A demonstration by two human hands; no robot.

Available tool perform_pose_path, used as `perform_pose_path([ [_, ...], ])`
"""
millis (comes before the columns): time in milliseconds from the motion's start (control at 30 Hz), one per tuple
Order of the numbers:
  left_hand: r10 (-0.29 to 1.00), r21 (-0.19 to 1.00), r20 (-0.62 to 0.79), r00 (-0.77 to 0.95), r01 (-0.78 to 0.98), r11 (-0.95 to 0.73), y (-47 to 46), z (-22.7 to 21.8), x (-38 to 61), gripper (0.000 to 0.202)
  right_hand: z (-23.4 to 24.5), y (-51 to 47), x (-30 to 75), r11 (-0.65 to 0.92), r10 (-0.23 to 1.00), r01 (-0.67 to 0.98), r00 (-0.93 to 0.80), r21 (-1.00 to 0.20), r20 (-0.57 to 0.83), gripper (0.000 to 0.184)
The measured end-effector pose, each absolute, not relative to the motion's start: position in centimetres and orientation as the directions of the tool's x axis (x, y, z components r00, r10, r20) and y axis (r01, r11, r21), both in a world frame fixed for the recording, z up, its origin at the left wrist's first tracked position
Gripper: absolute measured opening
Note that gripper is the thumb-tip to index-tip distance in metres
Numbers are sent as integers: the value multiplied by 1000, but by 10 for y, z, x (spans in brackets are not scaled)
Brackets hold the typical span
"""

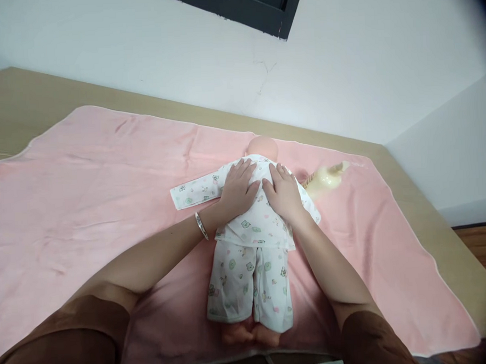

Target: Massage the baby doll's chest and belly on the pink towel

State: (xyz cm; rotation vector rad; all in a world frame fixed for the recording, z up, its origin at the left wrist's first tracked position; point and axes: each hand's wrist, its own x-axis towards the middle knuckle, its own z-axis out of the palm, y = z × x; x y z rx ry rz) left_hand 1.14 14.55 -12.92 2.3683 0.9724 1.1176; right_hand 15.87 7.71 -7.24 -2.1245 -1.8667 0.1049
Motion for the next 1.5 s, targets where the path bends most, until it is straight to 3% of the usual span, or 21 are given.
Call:
perform_pose_path([
  [167,702,610,592,395,349,-711,145,-134,8,57,-67,70,151,-9,934,952,118,-306,337,57],
  [333,699,629,636,326,306,-715,144,-139,8,59,-71,68,141,57,973,955,11,-290,229,50],
  [433,700,630,639,317,307,-714,143,-139,7,57,-72,67,141,64,951,947,38,-316,307,50],
  [500,672,596,663,329,311,-740,142,-137,6,56,-72,67,140,62,944,948,45,-311,327,51],
  [633,533,438,743,405,308,-844,139,-130,3,54,-72,67,139,61,976,940,14,-334,219,52],
  [700,489,393,769,412,300,-869,138,-128,2,53,-73,68,141,66,962,929,38,-364,271,51],
  [800,485,389,779,397,300,-871,138,-128,2,52,-77,71,144,61,933,923,82,-380,350,49],
  [967,474,366,776,416,314,-876,141,-126,3,47,-75,72,145,65,953,909,65,-411,295,48],
  [1033,400,307,777,486,263,-915,137,-121,3,49,-65,66,148,113,922,894,69,-434,381,44],
  [1133,200,240,728,656,28,-970,116,-108,4,65,-38,48,155,227,796,867,98,-444,598,40],
  [1200,139,295,684,716,-97,-951,93,-97,6,72,-16,32,164,289,693,843,144,-454,707,38],
  [1300,176,476,612,771,-180,-861,58,-79,11,72,13,7,182,340,582,806,223,-484,782,37],
  [1400,304,675,543,783,-191,-713,35,-59,25,63,32,-10,213,343,509,776,320,-530,799,39],
  [1500,504,894,376,777,-162,-417,29,-38,55,49,38,-15,249,219,560,731,448,-646,697,41],
])
